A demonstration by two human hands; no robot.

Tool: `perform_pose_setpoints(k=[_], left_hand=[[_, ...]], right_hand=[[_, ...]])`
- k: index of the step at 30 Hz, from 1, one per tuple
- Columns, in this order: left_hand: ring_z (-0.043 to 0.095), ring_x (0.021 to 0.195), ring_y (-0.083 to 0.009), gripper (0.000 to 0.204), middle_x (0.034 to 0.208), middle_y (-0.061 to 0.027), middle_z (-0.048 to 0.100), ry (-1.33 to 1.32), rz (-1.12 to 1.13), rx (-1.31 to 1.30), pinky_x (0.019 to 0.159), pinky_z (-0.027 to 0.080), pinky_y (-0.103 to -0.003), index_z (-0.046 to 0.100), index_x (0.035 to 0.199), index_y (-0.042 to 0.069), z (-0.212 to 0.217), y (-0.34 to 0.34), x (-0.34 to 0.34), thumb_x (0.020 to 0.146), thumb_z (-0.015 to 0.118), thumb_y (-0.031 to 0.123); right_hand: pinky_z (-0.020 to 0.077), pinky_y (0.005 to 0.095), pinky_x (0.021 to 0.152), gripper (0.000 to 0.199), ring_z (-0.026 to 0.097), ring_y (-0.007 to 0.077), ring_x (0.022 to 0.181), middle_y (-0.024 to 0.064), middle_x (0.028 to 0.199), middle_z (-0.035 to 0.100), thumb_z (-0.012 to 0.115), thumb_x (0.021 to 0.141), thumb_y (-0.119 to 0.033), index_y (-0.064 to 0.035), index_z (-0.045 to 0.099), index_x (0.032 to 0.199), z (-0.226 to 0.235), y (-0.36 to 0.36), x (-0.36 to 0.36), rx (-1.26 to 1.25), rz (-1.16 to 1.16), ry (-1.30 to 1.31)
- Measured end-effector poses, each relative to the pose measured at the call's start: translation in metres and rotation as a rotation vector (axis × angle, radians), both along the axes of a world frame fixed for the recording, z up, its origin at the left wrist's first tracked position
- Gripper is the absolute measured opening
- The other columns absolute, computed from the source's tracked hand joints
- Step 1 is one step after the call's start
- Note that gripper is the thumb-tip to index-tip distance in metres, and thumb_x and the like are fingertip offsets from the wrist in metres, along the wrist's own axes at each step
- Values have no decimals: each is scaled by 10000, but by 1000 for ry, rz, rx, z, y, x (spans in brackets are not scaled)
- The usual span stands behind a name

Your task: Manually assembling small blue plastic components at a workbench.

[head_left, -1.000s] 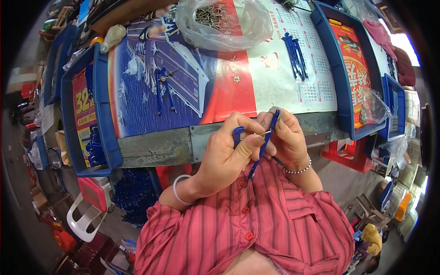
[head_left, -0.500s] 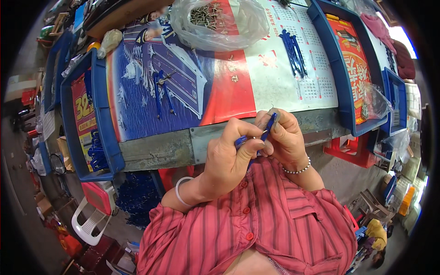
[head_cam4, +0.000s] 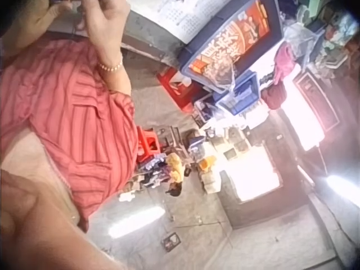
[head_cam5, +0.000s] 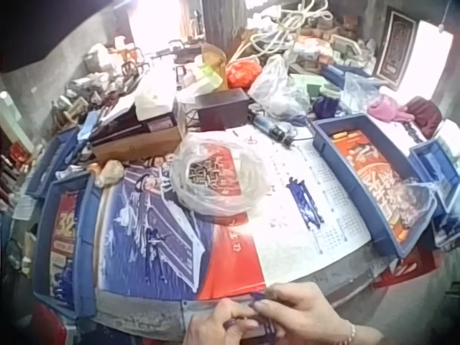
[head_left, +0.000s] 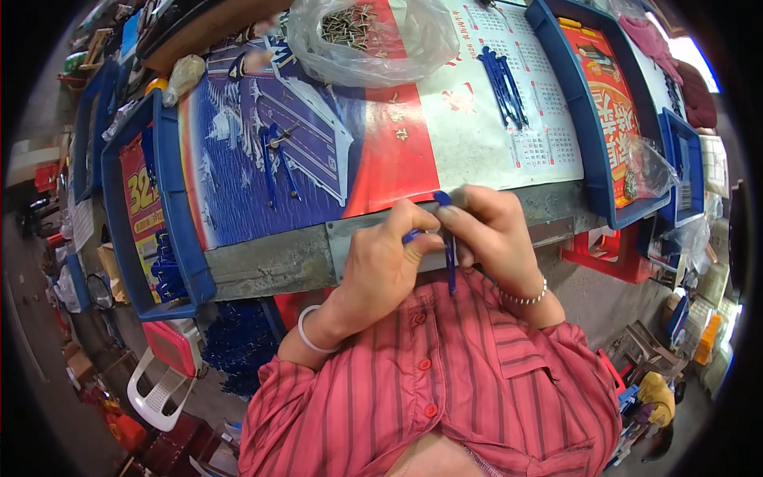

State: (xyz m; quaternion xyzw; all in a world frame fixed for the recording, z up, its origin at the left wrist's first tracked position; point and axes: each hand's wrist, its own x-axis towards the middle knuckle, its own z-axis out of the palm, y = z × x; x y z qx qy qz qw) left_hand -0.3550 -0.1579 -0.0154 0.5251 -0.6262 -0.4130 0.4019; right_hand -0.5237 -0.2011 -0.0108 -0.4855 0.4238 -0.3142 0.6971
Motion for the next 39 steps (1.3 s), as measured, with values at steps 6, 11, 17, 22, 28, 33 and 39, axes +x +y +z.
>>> perform_pose_setpoints(k=[6, 11, 17, 22, 28, 33, 39], left_hand=[[586, 553, -165, 202, 670, -81, 581, -77, 46, -204, 525, 445, -280, 529, 923, 19, -26, -2, 3, 893, 612, 201], [567, 583, -105, 255, 713, -68, 589, 315, 131, -18, 507, 429, -246, 503, 932, 15, -24, 9, 6, 913, 586, 255], [420, 528, -39, 280, 645, 6, 489, 710, 88, 67, 462, 324, -195, 451, 989, 49, -24, 13, 1, 929, 553, 303], [369, 494, -39, 243, 623, 13, 443, 817, 55, 58, 445, 286, -197, 433, 998, 64, -27, 10, 0, 950, 521, 285], [386, 504, -57, 212, 626, 1, 443, 896, -15, 92, 474, 328, -206, 431, 1008, 53, -25, 10, 6, 962, 501, 248], [537, 547, -128, 224, 684, -61, 573, 375, 120, -141, 505, 419, -241, 484, 960, 27, -19, 11, 4, 912, 589, 219], [586, 539, -242, 252, 674, -91, 585, -34, -46, -550, 478, 452, -329, 516, 949, 28, -20, 5, 8, 778, 687, 99]], right_hand=[[279, 162, 353, 155, 408, 8, 393, -29, 562, 521, 586, 892, -138, 15, 604, 877, -8, -15, 14, 352, 57, -117], [415, 215, 475, 225, 536, 87, 511, 60, 695, 615, 521, 898, -127, 17, 607, 1048, -10, 4, 22, -162, -23, 26], [500, 340, 669, 490, 628, 296, 727, 195, 929, 632, 508, 888, -306, 111, 534, 1145, -14, 9, 18, -948, 35, 197], [493, 347, 614, 559, 597, 294, 681, 213, 986, 611, 634, 768, -143, 126, 469, 1228, -14, 8, 19, -1102, 83, 194], [507, 338, 670, 547, 622, 310, 770, 196, 951, 624, 633, 718, 17, 112, 472, 1232, -4, 7, 19, -1061, 158, 295], [487, 325, 603, 344, 617, 266, 681, 146, 827, 628, 605, 846, -117, 68, 555, 1131, -6, 12, 17, -1023, 93, 336], [402, 233, 501, 316, 499, 88, 515, 59, 597, 567, 450, 974, -195, 23, 614, 814, 1, 14, 17, -386, 51, 215]])
